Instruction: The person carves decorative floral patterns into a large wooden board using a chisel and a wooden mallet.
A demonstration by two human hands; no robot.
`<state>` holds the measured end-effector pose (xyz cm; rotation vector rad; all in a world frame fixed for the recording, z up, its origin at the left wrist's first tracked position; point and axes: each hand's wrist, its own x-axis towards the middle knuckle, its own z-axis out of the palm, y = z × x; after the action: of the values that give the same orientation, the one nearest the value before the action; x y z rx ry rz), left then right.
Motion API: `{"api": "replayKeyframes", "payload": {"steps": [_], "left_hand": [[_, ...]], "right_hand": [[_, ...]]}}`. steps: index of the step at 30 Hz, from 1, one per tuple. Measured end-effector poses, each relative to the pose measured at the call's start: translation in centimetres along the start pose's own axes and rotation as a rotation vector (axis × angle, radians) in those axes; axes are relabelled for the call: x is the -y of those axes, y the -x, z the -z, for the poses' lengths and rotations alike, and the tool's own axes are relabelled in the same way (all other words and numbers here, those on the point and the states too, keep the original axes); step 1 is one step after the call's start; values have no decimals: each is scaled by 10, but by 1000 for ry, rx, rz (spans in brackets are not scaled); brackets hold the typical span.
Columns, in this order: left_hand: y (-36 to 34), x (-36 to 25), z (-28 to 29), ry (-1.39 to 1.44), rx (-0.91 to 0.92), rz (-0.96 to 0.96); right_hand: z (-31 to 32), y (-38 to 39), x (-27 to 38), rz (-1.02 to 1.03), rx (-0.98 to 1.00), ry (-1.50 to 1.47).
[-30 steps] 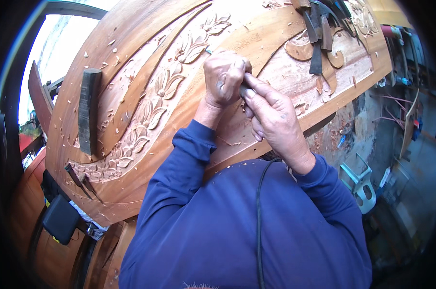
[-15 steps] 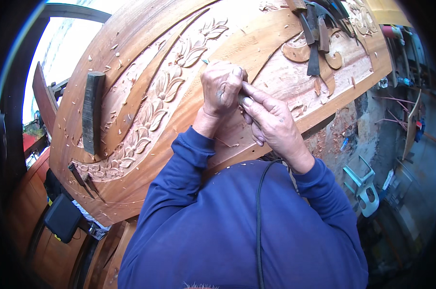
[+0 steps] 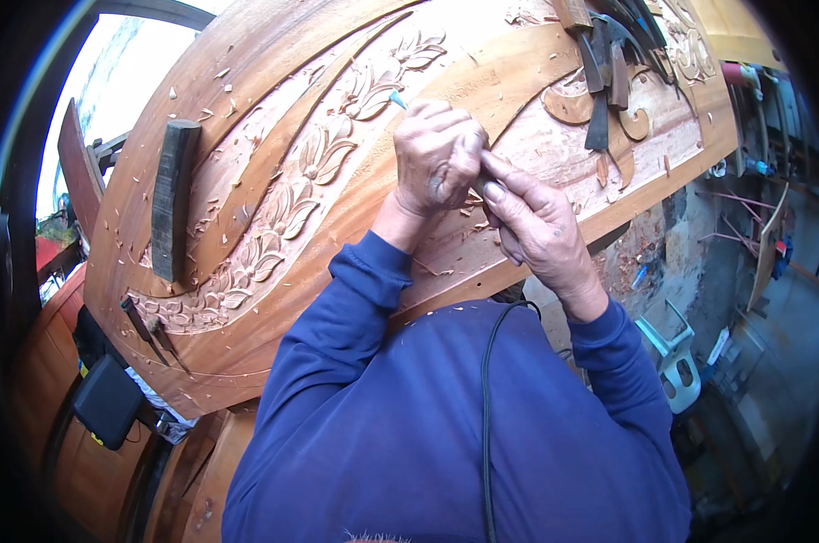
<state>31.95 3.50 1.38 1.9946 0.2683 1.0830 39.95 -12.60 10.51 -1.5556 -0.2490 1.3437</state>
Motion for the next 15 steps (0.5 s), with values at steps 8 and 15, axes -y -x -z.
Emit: {"api": "replayKeyframes", "payload": {"steps": [8,15], "left_hand": [[20,11,-3,-41,70,191],[8,-14,18,-63,-45,52]], "right_hand": [[-11,-4,12,-91,6,-41],[-7,10,0,50,12,-8]]}}
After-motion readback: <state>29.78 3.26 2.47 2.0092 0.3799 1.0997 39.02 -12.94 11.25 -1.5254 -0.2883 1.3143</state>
